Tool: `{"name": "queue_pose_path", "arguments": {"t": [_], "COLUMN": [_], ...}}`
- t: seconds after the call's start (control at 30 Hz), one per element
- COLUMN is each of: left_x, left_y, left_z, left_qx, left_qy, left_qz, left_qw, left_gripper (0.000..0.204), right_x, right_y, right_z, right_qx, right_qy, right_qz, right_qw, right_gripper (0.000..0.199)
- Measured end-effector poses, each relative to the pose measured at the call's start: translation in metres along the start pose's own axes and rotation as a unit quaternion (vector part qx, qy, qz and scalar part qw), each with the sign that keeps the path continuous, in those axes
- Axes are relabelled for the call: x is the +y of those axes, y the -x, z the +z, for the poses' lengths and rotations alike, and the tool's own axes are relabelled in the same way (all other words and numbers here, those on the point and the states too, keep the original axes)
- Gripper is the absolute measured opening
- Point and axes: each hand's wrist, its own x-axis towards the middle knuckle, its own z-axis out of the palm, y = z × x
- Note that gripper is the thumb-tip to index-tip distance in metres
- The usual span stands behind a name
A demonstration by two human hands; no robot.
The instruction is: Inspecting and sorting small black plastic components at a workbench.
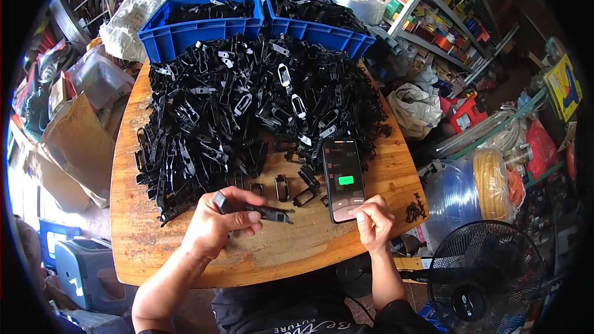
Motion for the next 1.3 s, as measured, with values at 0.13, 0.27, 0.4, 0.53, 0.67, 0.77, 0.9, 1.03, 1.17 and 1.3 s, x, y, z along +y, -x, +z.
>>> {"name": "queue_pose_path", "arguments": {"t": [0.13,0.27,0.4,0.53,0.67,0.77,0.9,1.03,1.17,1.3], "left_x": [-0.004,-0.012,-0.019,-0.023,-0.025,-0.026,-0.029,-0.006,0.013,0.013], "left_y": [0.000,0.003,-0.002,-0.003,0.003,0.004,0.000,-0.016,-0.039,-0.045], "left_z": [0.001,0.010,0.002,0.001,-0.002,0.003,-0.003,-0.019,-0.033,-0.032], "left_qx": [-0.132,-0.117,-0.040,-0.038,-0.064,-0.075,-0.058,0.000,0.189,0.138], "left_qy": [-0.290,-0.475,-0.559,-0.601,-0.665,-0.678,-0.707,-0.648,-0.733,-0.749], "left_qz": [0.101,0.158,0.294,0.312,0.257,0.245,0.322,0.399,0.331,0.297], "left_qw": [0.943,0.858,0.774,0.735,0.698,0.689,0.627,0.649,0.564,0.576], "left_gripper": [0.022,0.018,0.021,0.023,0.037,0.040,0.040,0.040,0.049,0.041], "right_x": [-0.001,-0.001,-0.003,-0.002,-0.004,-0.006,-0.003,-0.002,-0.003,0.000], "right_y": [-0.002,-0.001,-0.001,-0.001,-0.001,0.002,0.004,0.005,0.001,0.004], "right_z": [0.001,0.000,0.003,0.002,0.004,0.002,0.003,0.001,0.004,-0.002], "right_qx": [0.001,0.003,0.002,0.006,0.001,0.003,0.001,0.008,0.001,0.016], "right_qy": [-0.007,-0.014,-0.014,-0.015,-0.019,-0.022,-0.027,-0.037,-0.026,-0.025], "right_qz": [0.004,0.016,0.037,0.023,0.025,0.045,0.037,0.039,0.024,0.013], "right_qw": [1.000,1.000,0.999,1.000,1.000,0.999,0.999,0.999,0.999,0.999], "right_gripper": [0.017,0.013,0.014,0.025,0.025,0.024,0.023,0.019,0.019,0.018]}}
